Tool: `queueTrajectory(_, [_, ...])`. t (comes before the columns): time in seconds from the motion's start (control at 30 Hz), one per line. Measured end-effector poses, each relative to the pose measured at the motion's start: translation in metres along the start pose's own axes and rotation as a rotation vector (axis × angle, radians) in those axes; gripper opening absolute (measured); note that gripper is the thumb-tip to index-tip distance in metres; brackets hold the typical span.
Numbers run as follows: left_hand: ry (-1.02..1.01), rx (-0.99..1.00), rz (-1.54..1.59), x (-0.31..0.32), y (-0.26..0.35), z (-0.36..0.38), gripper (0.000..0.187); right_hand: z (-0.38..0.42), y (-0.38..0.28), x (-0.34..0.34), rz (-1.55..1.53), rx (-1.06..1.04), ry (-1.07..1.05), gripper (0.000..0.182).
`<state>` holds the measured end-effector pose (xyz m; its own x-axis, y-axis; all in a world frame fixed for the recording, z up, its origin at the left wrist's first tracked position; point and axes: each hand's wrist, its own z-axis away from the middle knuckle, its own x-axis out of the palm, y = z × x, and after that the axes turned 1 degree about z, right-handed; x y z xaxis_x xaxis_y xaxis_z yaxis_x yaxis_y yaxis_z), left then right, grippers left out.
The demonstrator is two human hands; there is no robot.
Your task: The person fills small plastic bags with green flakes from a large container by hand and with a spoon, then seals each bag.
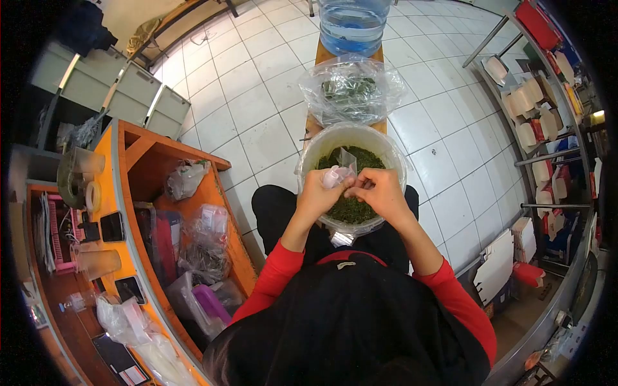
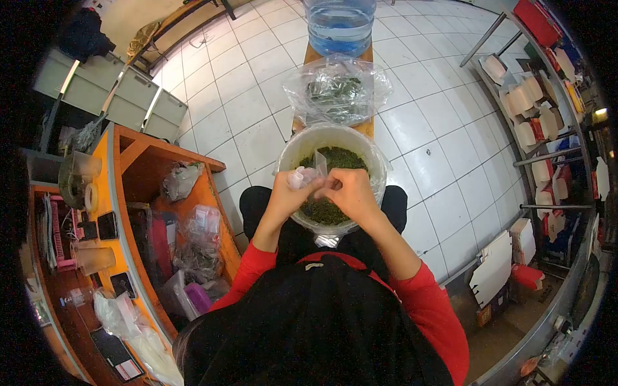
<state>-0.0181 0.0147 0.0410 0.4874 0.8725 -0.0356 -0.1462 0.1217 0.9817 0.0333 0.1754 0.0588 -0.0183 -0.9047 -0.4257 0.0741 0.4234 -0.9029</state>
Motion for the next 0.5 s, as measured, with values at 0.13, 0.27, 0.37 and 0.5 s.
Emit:
queueTrajectory(0.13, [0.105, 0.071, -0.146, -0.002, -0.001, 0.002, 0.015, -0.002, 0.011, 0.007, -0.370, 0.134, -0.012, 0.020])
queueTrajectory(0.27, [0.112, 0.275, -0.425, 0.005, 0.001, 0.006, 0.011, -0.004, 0.011, 0.001, 0.082, -0.079, -0.089, 0.015])
queueTrajectory(0.37, [0.159, 0.273, -0.419, 0.012, 0.002, 0.010, 0.013, -0.002, 0.009, 0.002, 0.264, -0.125, -0.032, 0.013])
queueTrajectory(0.5, [0.246, 0.238, -0.511, 0.010, 0.004, 0.008, 0.015, 0.002, 0.002, 0.005, 0.406, -0.182, 0.277, 0.013])
